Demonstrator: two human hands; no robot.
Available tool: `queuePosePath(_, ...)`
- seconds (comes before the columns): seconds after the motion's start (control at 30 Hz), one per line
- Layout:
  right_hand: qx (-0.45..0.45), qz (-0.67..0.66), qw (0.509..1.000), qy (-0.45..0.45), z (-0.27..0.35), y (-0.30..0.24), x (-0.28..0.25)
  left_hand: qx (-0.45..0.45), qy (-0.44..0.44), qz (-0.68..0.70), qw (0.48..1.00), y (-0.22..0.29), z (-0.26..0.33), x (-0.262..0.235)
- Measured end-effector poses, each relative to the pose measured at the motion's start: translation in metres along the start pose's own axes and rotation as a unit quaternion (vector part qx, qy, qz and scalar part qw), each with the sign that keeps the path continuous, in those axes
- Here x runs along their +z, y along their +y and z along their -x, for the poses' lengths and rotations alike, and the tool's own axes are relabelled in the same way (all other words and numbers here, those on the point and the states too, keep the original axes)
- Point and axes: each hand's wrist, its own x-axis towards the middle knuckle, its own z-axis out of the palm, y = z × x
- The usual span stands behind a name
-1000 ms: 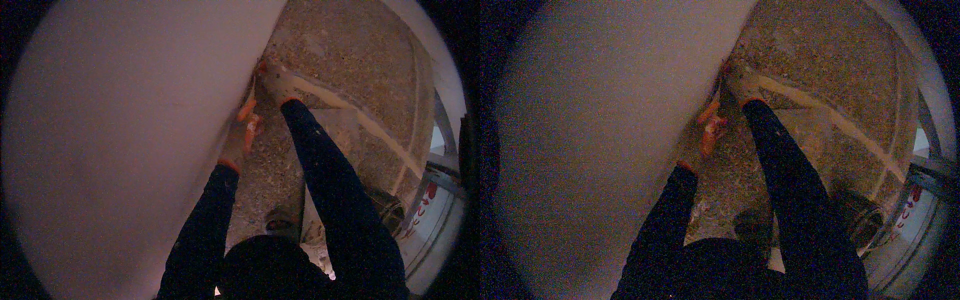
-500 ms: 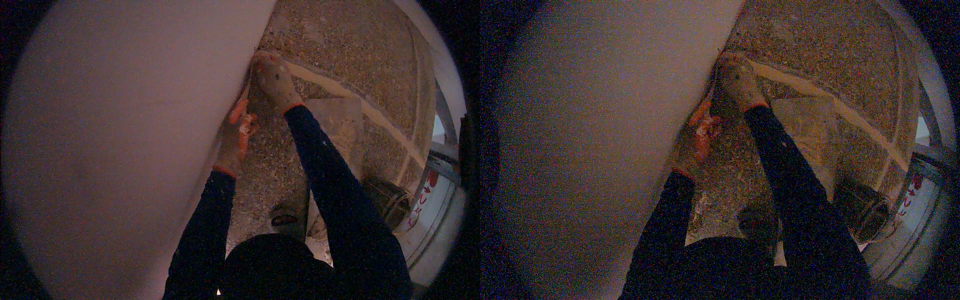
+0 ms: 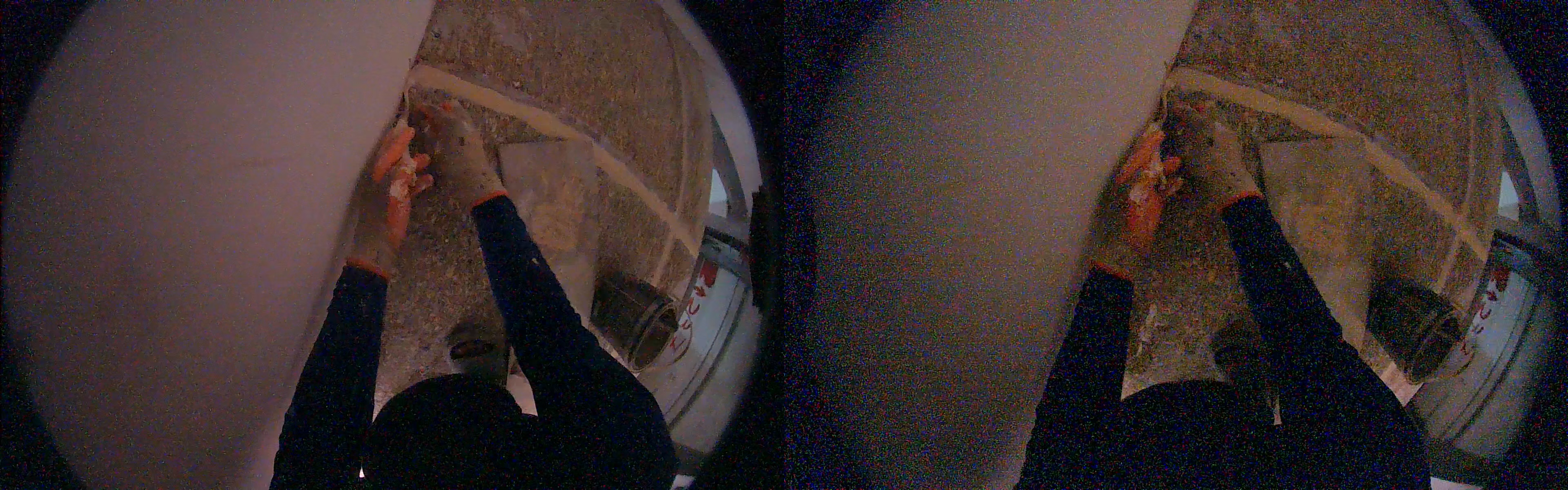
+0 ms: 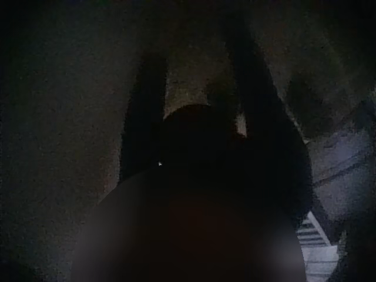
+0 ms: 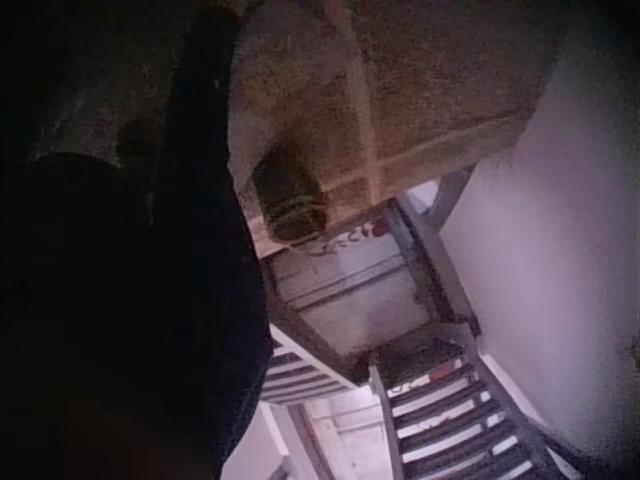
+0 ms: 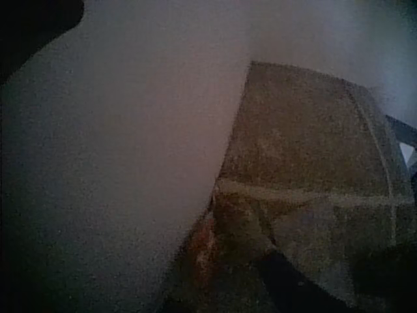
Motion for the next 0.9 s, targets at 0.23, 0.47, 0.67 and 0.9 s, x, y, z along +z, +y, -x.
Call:
queuePosePath(0.23, 0.022, 0.113, 0.987, -0.109, 0.004, -0.02, -0.001, -0.021, -0.002, -0.106, 0.994, -0.014, 0.003, -0.014)
queuePosePath(0.47, -0.018, 0.159, 0.982, -0.106, -0.009, -0.023, 0.015, 0.062, -0.028, -0.296, 0.953, 0.006, -0.004, -0.023)
queuePosePath(0.67, 0.045, 0.09, 0.986, -0.132, -0.001, -0.023, 0.007, 0.023, -0.042, -0.194, 0.98, 0.002, 0.005, -0.021)
queuePosePath(0.9, -0.085, 0.188, 0.978, 0.002, -0.033, -0.01, 0.027, 0.05, 0.025, -0.168, 0.984, 0.007, 0.017, -0.015)
